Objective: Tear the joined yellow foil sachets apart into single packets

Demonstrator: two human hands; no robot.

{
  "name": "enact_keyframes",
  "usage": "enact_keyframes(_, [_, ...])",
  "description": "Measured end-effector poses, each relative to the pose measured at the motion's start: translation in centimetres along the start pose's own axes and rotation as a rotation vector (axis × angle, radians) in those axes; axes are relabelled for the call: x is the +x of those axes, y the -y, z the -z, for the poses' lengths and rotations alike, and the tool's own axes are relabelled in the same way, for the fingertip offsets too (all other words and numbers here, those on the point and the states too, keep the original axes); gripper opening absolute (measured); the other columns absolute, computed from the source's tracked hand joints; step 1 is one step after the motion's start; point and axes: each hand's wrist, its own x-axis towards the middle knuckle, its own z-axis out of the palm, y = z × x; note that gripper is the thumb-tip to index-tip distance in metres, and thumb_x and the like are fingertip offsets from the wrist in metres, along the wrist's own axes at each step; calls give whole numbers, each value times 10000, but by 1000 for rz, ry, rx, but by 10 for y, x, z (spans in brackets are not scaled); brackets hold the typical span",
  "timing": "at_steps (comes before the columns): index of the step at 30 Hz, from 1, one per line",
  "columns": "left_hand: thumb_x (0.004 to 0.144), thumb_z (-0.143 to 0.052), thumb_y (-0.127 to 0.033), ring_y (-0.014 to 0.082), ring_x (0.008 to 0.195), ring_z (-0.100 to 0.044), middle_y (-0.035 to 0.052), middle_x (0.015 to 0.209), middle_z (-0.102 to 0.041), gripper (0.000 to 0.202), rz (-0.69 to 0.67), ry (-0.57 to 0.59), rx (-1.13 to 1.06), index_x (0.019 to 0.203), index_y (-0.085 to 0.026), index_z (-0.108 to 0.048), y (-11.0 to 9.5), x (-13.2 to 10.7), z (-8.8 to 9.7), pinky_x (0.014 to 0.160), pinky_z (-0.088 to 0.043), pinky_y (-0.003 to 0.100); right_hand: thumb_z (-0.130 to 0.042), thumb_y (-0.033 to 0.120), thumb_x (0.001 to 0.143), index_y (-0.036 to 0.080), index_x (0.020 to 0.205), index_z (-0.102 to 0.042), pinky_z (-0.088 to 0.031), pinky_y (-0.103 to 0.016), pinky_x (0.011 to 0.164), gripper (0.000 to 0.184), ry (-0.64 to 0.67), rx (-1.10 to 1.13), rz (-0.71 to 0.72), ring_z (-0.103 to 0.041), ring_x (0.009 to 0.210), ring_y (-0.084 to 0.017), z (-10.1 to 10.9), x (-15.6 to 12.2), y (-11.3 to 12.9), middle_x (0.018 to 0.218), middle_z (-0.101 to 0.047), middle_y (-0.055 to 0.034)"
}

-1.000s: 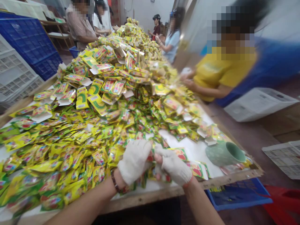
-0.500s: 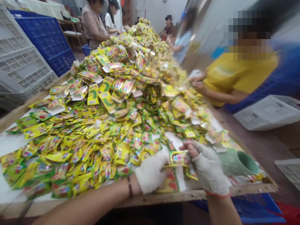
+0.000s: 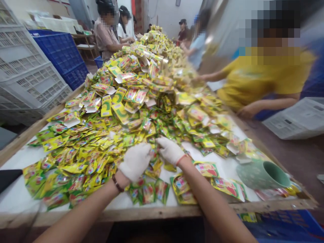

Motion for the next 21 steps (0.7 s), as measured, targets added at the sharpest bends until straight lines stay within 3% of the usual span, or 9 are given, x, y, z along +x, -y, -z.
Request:
enact_keyframes(2, [852, -488, -220, 199, 851, -602, 63, 896, -647, 137, 30, 51, 14, 860, -196, -624, 10, 11, 4, 761, -446, 307, -651, 40, 608, 214, 991, -678, -467, -279, 814, 422, -31, -26, -31, -595, 909, -192, 1, -2, 1, 1038, -656, -64])
enact_keyframes(4, [841, -500, -221, 207, 890, -604, 67, 920, -646, 132, 2, 99, -3, 877, -196, -624, 8, 19, 3, 789, -448, 312, -645, 66, 623, 203, 948, -669, -462, -293, 789, 354, -87, -55, -81, -581, 863, -195, 11, -8, -1, 960, -650, -64])
enact_keyframes(8, [854, -460, -199, 224, 883, -620, 90, 906, -648, 183, -36, 160, -69, 832, -185, -641, -17, 30, -9, 803, -454, 344, -576, 200, 740, 194, 762, -599, -449, -309, 755, 33, -314, -85, -150, -554, 808, -194, 42, -30, -12, 825, -608, -47])
enact_keyframes(10, [840, -488, -206, 233, 892, -626, 98, 914, -655, 162, -52, 171, -127, 842, -186, -648, -32, 36, -21, 816, -453, 356, -549, 235, 761, 200, 757, -564, -448, -312, 738, 38, -484, -31, -167, -562, 788, -196, 55, -45, -17, 805, -613, -42])
enact_keyframes(12, [801, -552, -224, 248, 898, -630, 104, 916, -663, 118, -50, 180, -197, 858, -185, -647, -44, 43, -33, 819, -453, 370, -534, 269, 784, 211, 776, -538, -450, -304, 673, 59, -569, 81, -219, -567, 698, -185, 63, -60, -20, 741, -621, -20])
enact_keyframes(17, [677, -664, -229, 235, 784, -625, 62, 783, -669, 98, 38, 191, -438, 761, -184, -642, -55, 61, -55, 737, -454, 342, -563, 323, 781, 213, 883, -527, -449, -270, 568, 154, -393, 422, -308, -571, 598, -161, 64, -82, -18, 697, -636, 6])
enact_keyframes(21, [702, -606, -217, 160, 664, -565, 9, 673, -622, 50, 160, 152, -720, 701, -172, -628, -42, 60, -49, 634, -421, 266, -551, 299, 783, 188, 806, -615, -455, -269, 601, 130, -271, 413, -297, -579, 649, -164, 61, -84, -13, 707, -662, -7])
